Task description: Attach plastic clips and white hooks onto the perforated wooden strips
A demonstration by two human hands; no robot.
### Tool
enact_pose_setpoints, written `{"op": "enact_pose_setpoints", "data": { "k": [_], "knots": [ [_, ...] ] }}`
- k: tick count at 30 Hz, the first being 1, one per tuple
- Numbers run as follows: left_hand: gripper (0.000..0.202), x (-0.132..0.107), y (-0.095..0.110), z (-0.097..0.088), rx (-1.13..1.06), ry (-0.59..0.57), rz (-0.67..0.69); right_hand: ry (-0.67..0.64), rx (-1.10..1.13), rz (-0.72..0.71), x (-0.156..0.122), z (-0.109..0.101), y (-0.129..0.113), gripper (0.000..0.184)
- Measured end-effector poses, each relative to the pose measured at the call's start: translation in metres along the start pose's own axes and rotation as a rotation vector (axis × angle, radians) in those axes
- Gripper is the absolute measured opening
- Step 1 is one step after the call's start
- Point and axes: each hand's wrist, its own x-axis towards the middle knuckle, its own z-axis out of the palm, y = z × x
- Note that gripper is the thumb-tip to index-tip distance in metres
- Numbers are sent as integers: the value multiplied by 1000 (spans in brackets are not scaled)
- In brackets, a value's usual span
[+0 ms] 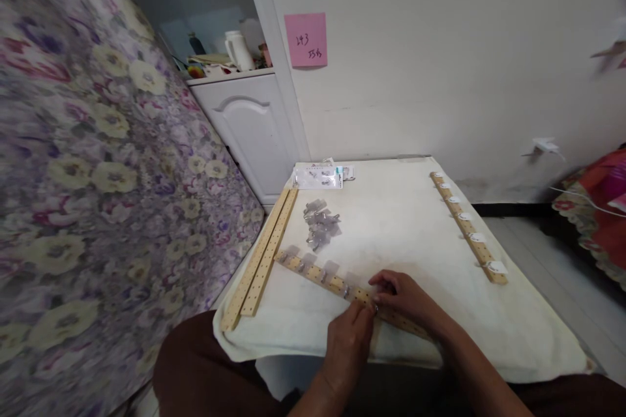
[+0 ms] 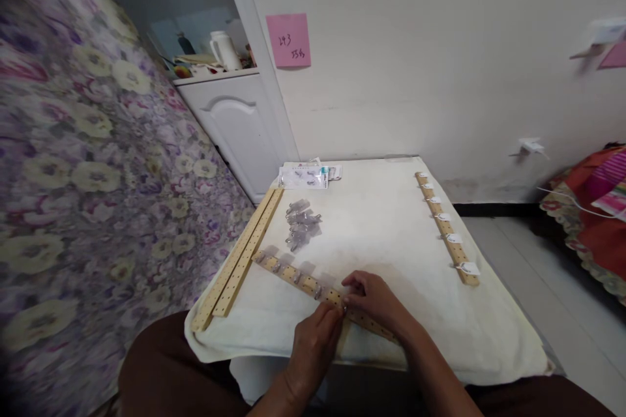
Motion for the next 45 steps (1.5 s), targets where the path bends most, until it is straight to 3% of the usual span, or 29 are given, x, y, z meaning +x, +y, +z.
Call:
{"op": "enact_pose_setpoints", "data": {
  "k": [14,28,32,38,42,45],
  "knots": [
    [18,-1,-1,-1,14,-4,8,-19,136,61,8,4,10,30],
    [20,0,-4,-1,-27,18,-5,-10,91,36,5,4,15,30],
    [19,-4,-2,-6,-103,9,-18,53,65,29,1,-2,11,28],
    [18,5,-11,-34,-103,-1,-14,62,188,82,0,-11,16,27],
    [19,47,-46,-71,284,-39,-307,53,266,78,3,-9,23,23],
    [23,82,-76,-88,405,-51,-397,74,276,79,6,-7,25,20]
  ]
}}
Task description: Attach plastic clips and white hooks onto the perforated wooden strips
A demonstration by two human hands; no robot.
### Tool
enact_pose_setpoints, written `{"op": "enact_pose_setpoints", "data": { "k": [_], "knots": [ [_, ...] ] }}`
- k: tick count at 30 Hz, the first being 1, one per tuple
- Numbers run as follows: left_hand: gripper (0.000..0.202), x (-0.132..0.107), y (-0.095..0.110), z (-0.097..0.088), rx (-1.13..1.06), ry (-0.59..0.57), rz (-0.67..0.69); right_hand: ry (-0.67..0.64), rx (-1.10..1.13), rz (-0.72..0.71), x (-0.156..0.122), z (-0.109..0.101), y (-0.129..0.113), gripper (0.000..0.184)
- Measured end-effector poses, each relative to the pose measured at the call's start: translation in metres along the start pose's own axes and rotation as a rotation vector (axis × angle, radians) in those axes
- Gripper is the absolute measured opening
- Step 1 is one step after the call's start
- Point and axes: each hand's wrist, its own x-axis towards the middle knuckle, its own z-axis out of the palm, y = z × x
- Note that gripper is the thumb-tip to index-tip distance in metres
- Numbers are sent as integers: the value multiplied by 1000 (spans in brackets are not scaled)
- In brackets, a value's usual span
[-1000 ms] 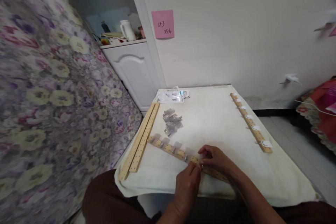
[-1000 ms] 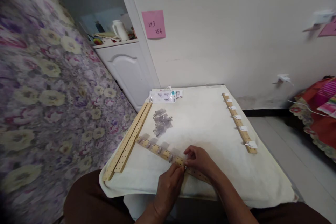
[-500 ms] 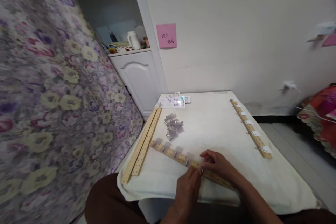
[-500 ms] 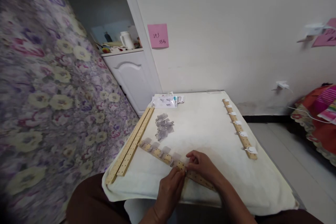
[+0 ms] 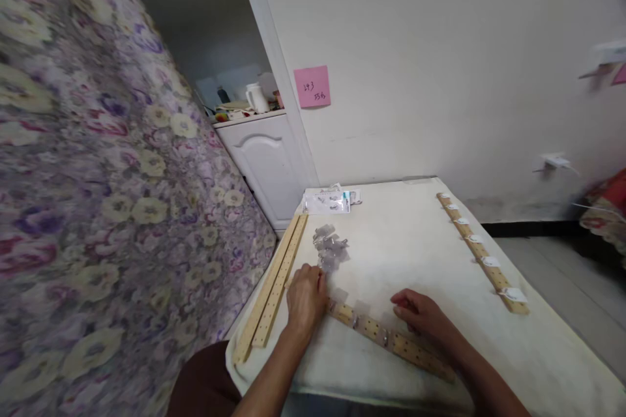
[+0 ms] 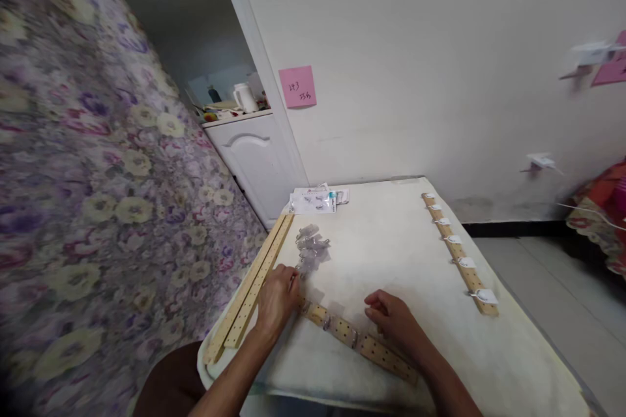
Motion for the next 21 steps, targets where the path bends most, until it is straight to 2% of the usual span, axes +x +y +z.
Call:
{"op": "enact_pose_setpoints", "data": {
  "k": [3,7,11,16,21],
  "knots": [
    [24,29,-8,6,81,-58,-32,6,9,22,2,1,1,19],
    [24,45,-6,21,149,-126,-45,14,27,20,2,2,-1,17],
    [25,50,-2,23,171,-150,-45,18,23,19,3,2,0,17],
    [26,50,5,13,148,-146,-35,9,34,30,8,1,5,19],
    [23,39,13,1,62,-125,-15,7,54,11,7,1,4,16]
  ]
}}
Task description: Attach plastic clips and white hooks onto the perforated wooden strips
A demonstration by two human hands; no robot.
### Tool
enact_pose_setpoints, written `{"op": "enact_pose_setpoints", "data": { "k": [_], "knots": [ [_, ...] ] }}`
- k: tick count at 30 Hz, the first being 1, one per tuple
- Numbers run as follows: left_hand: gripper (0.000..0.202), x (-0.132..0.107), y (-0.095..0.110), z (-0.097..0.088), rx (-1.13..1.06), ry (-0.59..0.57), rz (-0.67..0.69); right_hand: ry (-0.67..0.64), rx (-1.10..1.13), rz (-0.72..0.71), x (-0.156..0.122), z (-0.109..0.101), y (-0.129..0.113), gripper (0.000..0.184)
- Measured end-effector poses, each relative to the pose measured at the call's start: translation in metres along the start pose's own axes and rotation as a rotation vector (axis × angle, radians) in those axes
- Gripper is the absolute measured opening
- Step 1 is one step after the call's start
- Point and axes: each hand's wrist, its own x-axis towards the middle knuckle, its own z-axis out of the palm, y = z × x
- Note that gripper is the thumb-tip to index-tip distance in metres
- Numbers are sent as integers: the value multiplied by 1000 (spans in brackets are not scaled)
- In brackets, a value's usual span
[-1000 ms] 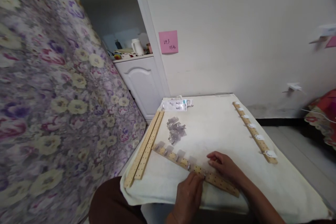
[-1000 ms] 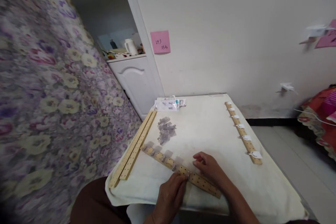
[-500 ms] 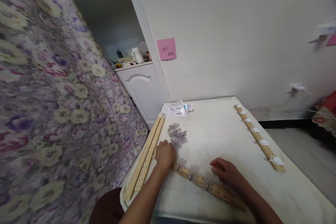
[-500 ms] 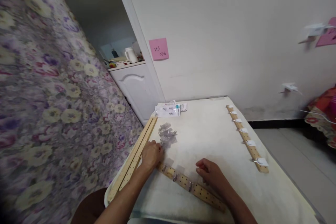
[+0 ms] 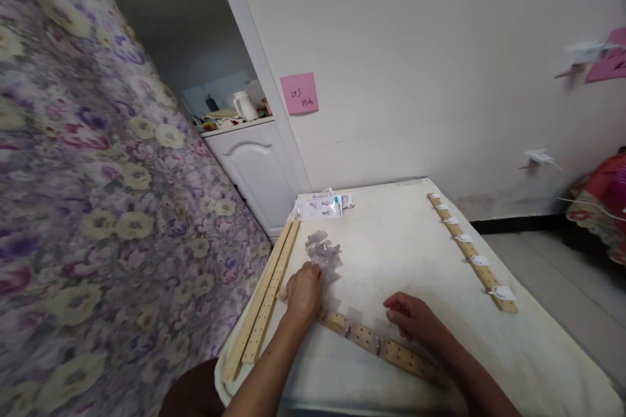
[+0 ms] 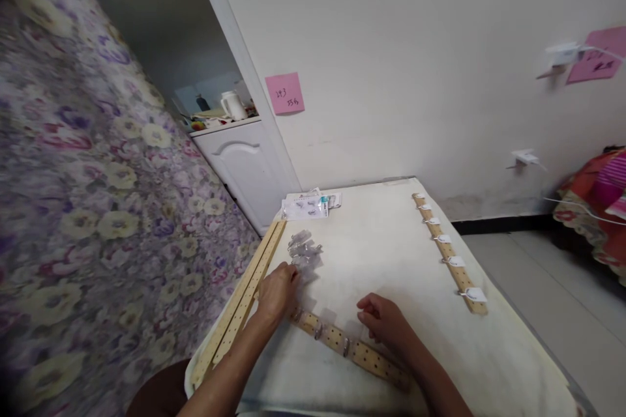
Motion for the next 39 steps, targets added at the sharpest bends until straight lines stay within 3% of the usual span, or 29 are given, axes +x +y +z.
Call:
{"op": "enact_pose_setpoints", "data": {
  "k": [8,13,18,27,33,35,39],
  "knots": [
    [18,-31,35,-15,-237,30,146,73,32,-51,-9,-2,-26,19],
    [18,-60,67,-13,-376,57,237,90,203,-100,-18,0,-49,34],
    [18,-81,84,-7,-474,90,290,174,246,-83,-23,2,-52,32],
    [16,-86,93,3,-628,84,293,230,235,-115,-24,-4,-48,28],
    [19,-87,85,-3,-720,58,272,297,139,-147,-25,-27,-48,29],
    [18,-93,79,-5,-742,67,245,265,106,-132,-28,-38,-47,29],
    [18,-121,72,3,-795,12,284,44,96,-33,-38,-49,-39,26]
  ]
}}
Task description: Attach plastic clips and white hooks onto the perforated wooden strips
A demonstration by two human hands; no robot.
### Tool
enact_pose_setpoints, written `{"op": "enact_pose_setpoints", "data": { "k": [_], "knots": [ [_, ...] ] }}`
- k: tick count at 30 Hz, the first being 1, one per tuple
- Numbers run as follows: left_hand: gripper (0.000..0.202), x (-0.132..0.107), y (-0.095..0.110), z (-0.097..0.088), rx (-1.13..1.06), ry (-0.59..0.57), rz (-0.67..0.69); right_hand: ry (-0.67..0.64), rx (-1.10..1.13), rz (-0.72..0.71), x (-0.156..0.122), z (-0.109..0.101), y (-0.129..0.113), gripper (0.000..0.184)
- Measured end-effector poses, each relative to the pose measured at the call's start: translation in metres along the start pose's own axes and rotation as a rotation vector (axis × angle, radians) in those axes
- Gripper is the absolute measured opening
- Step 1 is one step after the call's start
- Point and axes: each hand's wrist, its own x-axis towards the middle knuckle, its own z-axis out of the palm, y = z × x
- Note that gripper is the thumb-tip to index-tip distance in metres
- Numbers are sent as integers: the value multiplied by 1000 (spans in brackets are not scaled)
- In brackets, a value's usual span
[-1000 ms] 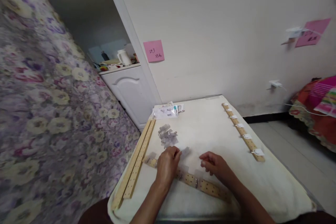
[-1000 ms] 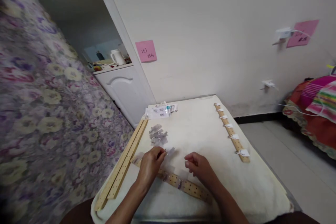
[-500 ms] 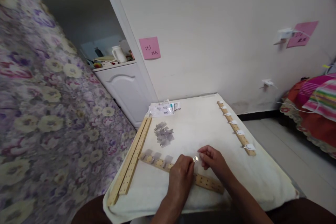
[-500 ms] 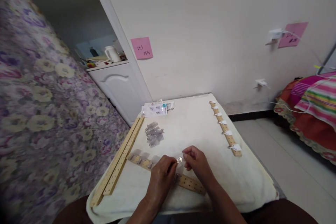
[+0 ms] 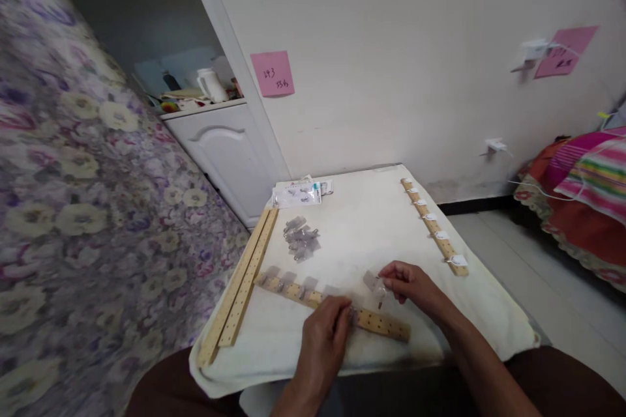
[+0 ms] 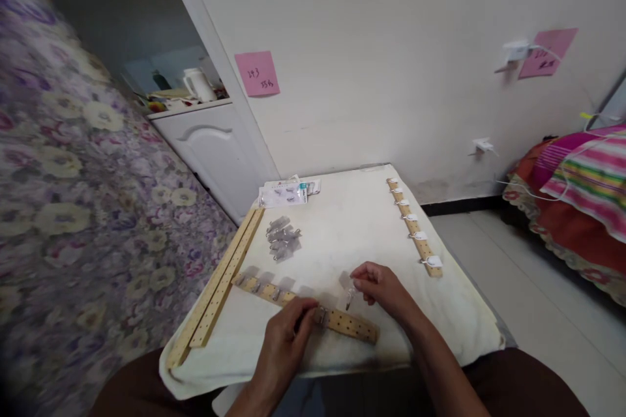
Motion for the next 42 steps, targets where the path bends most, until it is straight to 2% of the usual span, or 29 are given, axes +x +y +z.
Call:
{"op": "enact_pose_setpoints", "data": {
  "k": [2,5,9,17,24,28,31,42],
  "knots": [
    [17,-19,-2,11,-18,-90,40,-78,22,46,-7,1,6,26],
    [18,-44,-7,33,20,-195,126,-105,28,74,-17,7,16,24],
    [20,-55,-11,48,108,-211,171,-45,-46,38,-23,17,25,16],
    [16,-49,-16,48,136,-95,127,16,-211,-11,-19,23,28,13],
    [21,-54,-28,56,155,-48,250,51,-264,-15,-15,23,32,14],
    [38,-58,-34,60,149,3,312,44,-293,-21,-15,22,31,14],
    [49,-59,-36,62,170,-21,335,51,-293,-22,-16,23,29,14],
    [52,-58,-36,62,278,-120,335,48,-273,0,-14,21,32,15]
  ]
}}
